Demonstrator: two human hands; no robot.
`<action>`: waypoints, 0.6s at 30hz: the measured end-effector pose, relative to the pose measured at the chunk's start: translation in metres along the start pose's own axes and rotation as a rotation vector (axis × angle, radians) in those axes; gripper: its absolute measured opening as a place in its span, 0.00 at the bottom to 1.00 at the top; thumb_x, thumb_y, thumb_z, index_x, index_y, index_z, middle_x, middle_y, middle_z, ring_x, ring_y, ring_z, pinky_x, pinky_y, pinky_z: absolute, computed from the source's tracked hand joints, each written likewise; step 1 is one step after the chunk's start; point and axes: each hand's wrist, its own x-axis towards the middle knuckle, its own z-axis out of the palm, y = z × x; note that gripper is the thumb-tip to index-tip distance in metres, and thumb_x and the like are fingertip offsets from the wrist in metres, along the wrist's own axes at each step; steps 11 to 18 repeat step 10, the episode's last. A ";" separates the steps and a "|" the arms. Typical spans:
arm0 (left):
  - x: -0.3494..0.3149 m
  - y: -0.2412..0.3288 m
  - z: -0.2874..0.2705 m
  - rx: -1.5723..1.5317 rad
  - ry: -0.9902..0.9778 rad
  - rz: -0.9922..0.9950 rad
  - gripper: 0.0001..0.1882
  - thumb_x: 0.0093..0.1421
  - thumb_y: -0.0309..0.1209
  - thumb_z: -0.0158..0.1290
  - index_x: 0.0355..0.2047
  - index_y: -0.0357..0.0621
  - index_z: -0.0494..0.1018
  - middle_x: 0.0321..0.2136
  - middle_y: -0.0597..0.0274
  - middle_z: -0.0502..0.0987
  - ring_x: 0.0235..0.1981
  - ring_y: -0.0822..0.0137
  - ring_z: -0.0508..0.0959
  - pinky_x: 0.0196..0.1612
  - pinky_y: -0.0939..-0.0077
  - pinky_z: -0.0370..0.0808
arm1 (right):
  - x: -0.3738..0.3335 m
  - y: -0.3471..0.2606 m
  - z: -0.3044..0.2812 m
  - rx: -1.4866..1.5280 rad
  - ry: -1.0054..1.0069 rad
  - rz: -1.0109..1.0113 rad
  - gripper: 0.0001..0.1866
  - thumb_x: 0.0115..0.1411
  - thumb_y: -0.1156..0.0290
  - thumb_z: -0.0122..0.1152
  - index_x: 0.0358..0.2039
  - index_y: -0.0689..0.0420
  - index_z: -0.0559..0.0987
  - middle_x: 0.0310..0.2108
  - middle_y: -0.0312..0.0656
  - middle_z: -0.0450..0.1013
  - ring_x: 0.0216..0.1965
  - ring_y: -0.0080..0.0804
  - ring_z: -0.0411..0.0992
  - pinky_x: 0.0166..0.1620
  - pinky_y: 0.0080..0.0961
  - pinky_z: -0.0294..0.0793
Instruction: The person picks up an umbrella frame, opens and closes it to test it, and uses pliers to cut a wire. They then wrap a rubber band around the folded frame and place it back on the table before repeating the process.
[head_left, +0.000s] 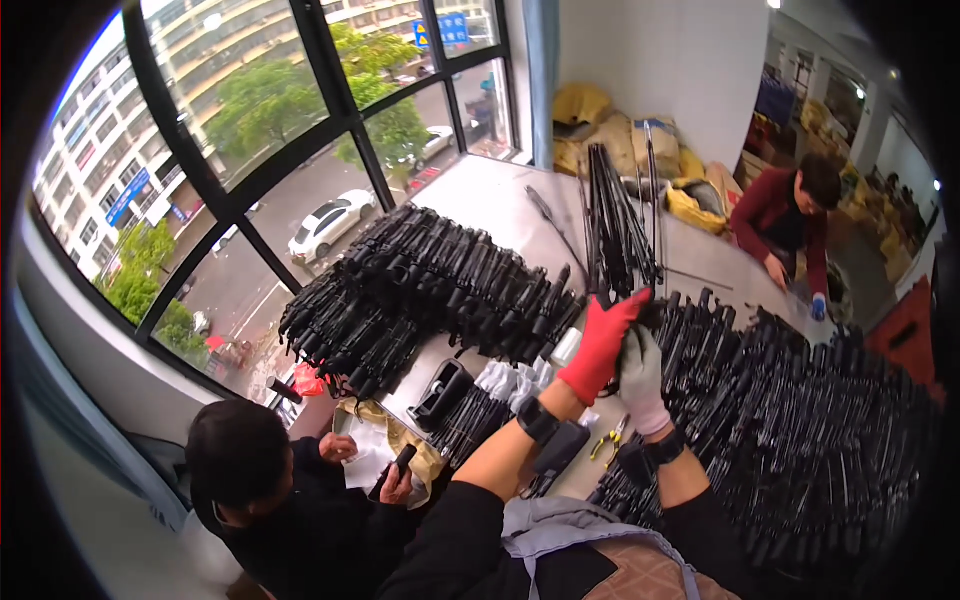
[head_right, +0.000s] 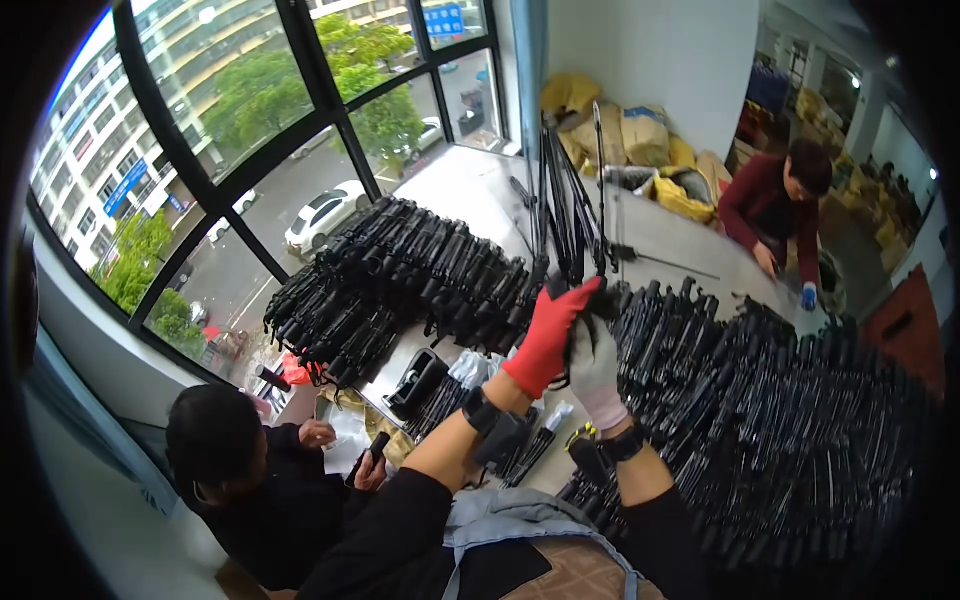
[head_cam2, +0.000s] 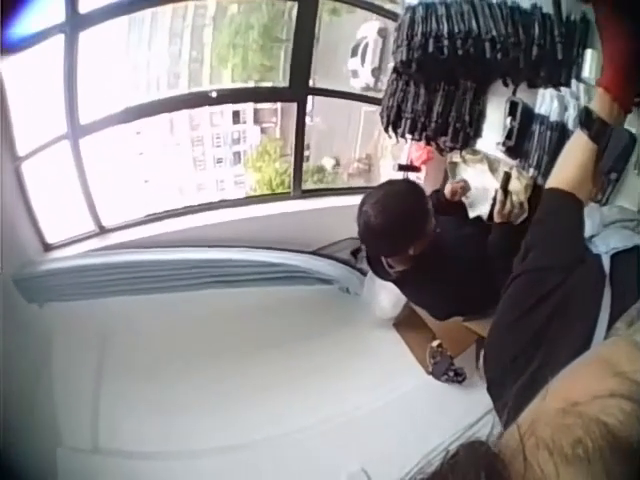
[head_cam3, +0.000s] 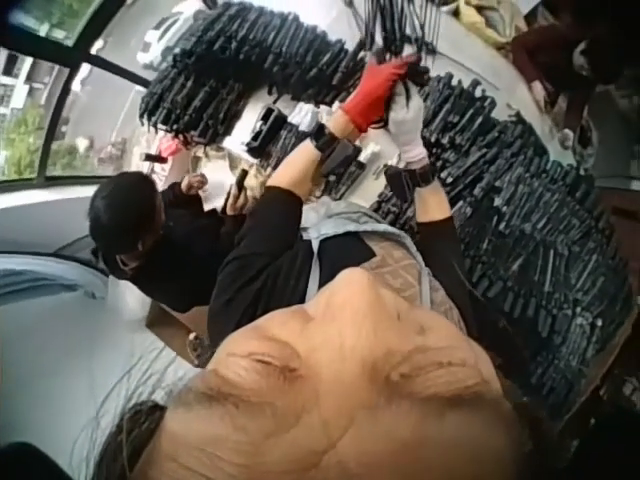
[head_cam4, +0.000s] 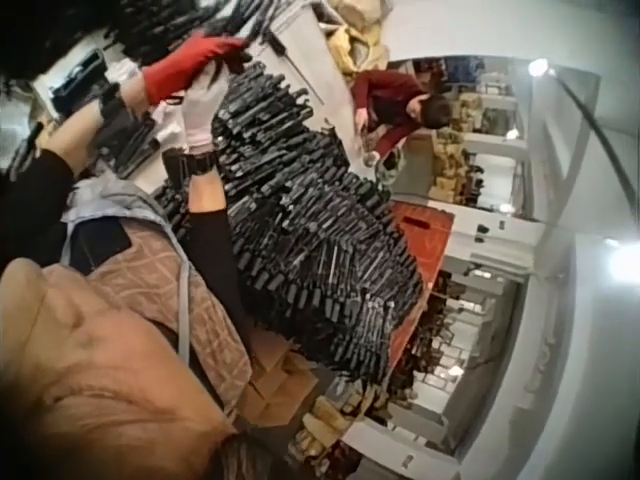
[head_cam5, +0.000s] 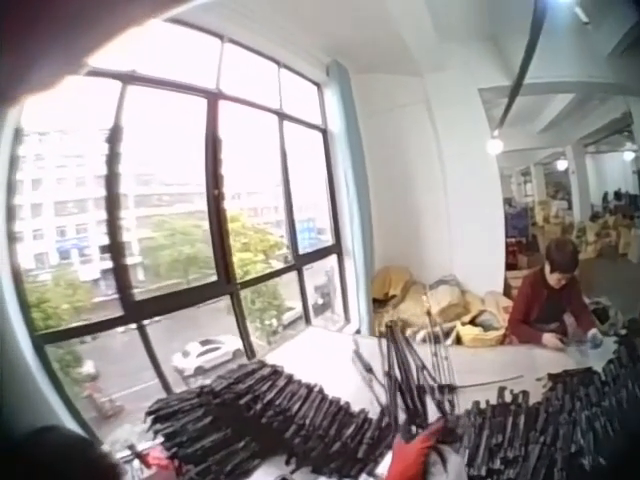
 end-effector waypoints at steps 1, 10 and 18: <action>0.000 0.002 -0.007 -0.006 0.041 -0.034 0.14 0.59 0.36 0.60 0.37 0.38 0.72 0.23 0.67 0.73 0.21 0.72 0.76 0.27 0.78 0.73 | 0.000 0.007 0.010 -0.052 -0.019 -0.070 0.18 0.68 0.62 0.46 0.47 0.66 0.71 0.35 0.45 0.75 0.36 0.27 0.71 0.40 0.24 0.69; -0.002 0.008 0.003 0.129 0.120 0.054 0.16 0.59 0.38 0.59 0.35 0.36 0.72 0.23 0.65 0.74 0.22 0.73 0.77 0.27 0.80 0.72 | 0.001 0.007 0.001 0.375 -0.136 0.183 0.24 0.69 0.58 0.44 0.57 0.63 0.66 0.42 0.39 0.73 0.40 0.27 0.71 0.44 0.23 0.71; -0.002 0.008 0.003 0.129 0.120 0.054 0.16 0.59 0.38 0.59 0.35 0.36 0.72 0.23 0.65 0.74 0.22 0.73 0.77 0.27 0.80 0.72 | 0.001 0.007 0.001 0.375 -0.136 0.183 0.24 0.69 0.58 0.44 0.57 0.63 0.66 0.42 0.39 0.73 0.40 0.27 0.71 0.44 0.23 0.71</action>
